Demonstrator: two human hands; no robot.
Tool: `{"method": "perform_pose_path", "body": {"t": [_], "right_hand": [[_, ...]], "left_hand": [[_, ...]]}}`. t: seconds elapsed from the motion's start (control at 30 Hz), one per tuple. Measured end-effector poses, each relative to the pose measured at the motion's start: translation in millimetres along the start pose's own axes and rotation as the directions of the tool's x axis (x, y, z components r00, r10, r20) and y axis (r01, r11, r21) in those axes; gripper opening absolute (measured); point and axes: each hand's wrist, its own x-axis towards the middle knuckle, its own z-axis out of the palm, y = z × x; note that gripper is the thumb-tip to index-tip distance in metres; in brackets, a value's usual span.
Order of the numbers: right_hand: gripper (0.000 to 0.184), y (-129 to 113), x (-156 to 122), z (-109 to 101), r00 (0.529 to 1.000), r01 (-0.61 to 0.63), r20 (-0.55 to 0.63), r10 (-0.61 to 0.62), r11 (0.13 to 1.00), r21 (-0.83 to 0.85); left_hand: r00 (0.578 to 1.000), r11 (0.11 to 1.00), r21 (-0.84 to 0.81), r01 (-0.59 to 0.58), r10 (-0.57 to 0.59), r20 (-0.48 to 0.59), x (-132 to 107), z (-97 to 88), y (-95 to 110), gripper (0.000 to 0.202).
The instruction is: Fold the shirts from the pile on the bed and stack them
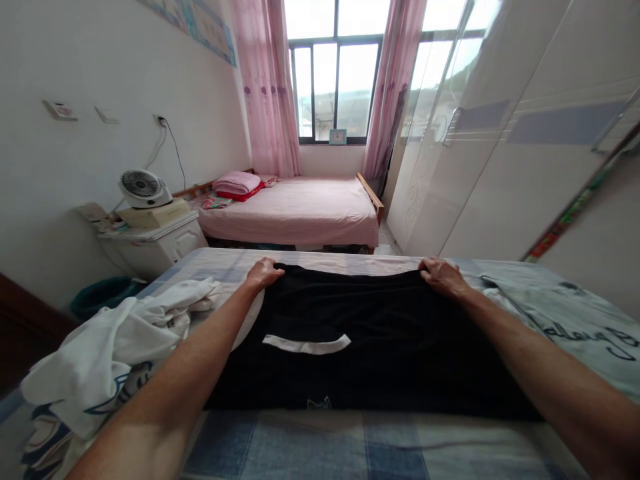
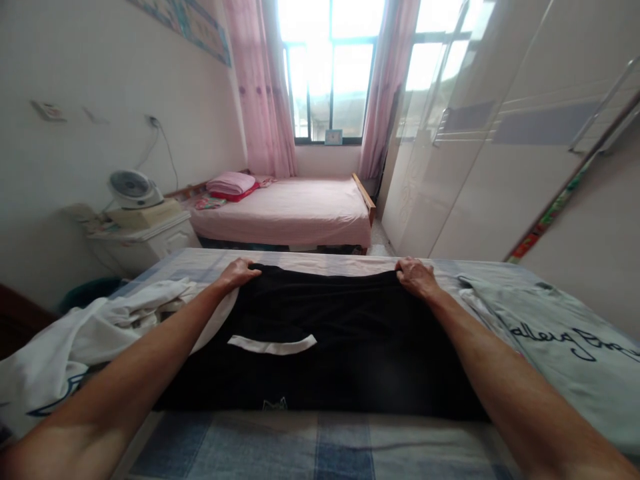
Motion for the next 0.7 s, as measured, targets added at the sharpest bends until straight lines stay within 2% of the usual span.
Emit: {"method": "perform_pose_path", "body": {"t": [0.07, 0.17, 0.27, 0.33, 0.4, 0.53, 0.63, 0.7], "right_hand": [[0.032, -2.5, -5.5, -8.9, 0.997, -0.048, -0.06, 0.05, 0.999, 0.025], [0.033, -4.7, -19.6, -26.0, 0.983, -0.078, -0.161, 0.089, 0.994, 0.075], [0.031, 0.4, -45.6, -40.6, 0.956, -0.024, -0.287, 0.058, 0.993, 0.119], [0.028, 8.6, -69.9, -42.9, 0.943, 0.026, -0.333, 0.023, 0.99, 0.141], [0.023, 18.9, -96.8, -37.0, 0.947, 0.098, -0.319, -0.044, 0.983, 0.156], [0.021, 35.2, -143.3, -13.1, 0.961, 0.247, -0.164, -0.221, 0.955, 0.161], [0.027, 37.0, -159.3, -6.6, 0.963, 0.267, -0.087, -0.257, 0.953, 0.141], [0.028, 31.9, -159.8, -12.8, 0.969, 0.228, -0.126, -0.213, 0.967, 0.117]], "left_hand": [[0.999, 0.997, -0.063, -0.039, 0.038, -0.009, -2.4, -4.2, 6.2, 0.023], [0.989, 0.975, -0.168, -0.148, 0.14, -0.056, -17.3, -22.9, 14.6, 0.029], [0.947, 0.894, -0.314, -0.319, 0.286, -0.148, -47.4, -46.8, 11.9, 0.03], [0.92, 0.855, -0.34, -0.39, 0.352, -0.17, -75.9, -56.9, 2.1, 0.028], [0.914, 0.872, -0.273, -0.406, 0.395, -0.094, -107.4, -58.5, -11.2, 0.024], [0.882, 0.895, -0.132, -0.425, 0.443, 0.16, -159.2, -46.6, -30.1, 0.02], [0.88, 0.903, -0.102, -0.418, 0.43, 0.203, -171.9, -41.7, -28.2, 0.021], [0.89, 0.912, -0.105, -0.397, 0.41, 0.201, -167.6, -41.4, -21.4, 0.029]]}}
